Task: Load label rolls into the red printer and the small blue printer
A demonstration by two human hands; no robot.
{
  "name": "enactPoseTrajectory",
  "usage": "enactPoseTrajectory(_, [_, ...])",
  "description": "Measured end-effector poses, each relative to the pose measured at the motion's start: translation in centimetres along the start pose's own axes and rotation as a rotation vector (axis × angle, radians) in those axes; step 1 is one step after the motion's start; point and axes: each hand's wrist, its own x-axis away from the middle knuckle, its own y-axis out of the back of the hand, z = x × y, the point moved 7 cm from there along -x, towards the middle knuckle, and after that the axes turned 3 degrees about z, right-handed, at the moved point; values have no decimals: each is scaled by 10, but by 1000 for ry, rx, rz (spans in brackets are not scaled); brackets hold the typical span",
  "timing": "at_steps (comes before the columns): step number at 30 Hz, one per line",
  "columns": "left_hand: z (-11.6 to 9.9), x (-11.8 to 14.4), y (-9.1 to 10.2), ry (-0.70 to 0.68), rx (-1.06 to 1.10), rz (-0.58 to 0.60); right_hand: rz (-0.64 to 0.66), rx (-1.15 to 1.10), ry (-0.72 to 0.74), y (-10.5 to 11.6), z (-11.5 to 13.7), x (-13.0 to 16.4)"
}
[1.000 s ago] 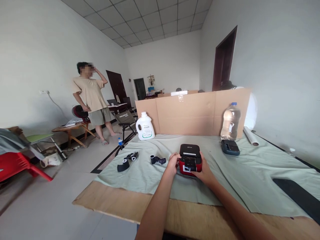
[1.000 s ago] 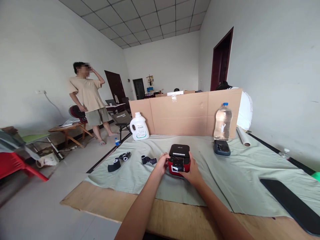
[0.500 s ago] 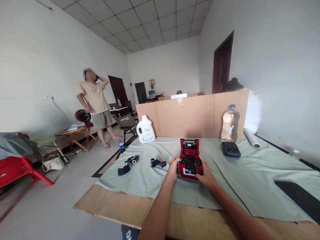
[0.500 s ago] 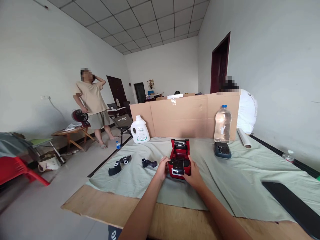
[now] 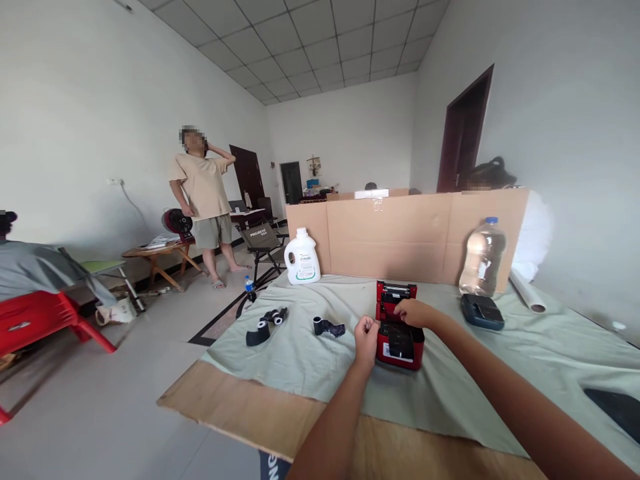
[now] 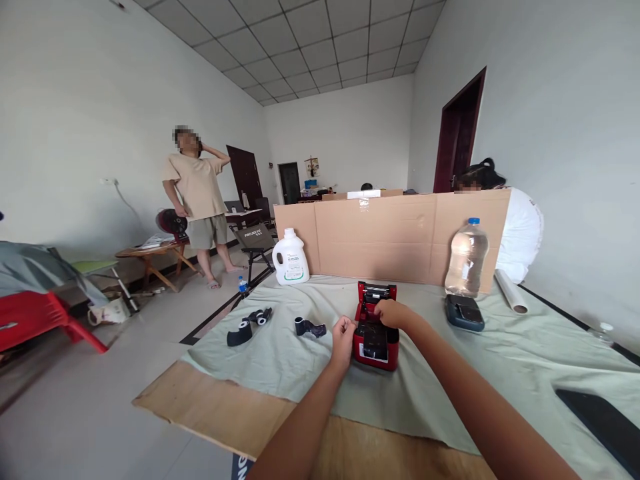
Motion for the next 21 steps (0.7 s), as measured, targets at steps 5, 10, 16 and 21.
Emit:
enactPoseTrajectory(5, [-2, 1, -1, 10, 1, 13, 183, 84, -91, -10, 19, -28])
enactPoseTrajectory(10, [-1, 2, -1, 35, 12, -1, 192, 100, -97, -7, 21, -29])
enactPoseTrajectory(16, [6, 0, -3, 101, 178, 26, -3, -135, 66, 50, 32, -11])
enactPoseTrajectory(21, [18, -2, -1, 171, 320, -1, -301, -384, 227, 86, 124, -43])
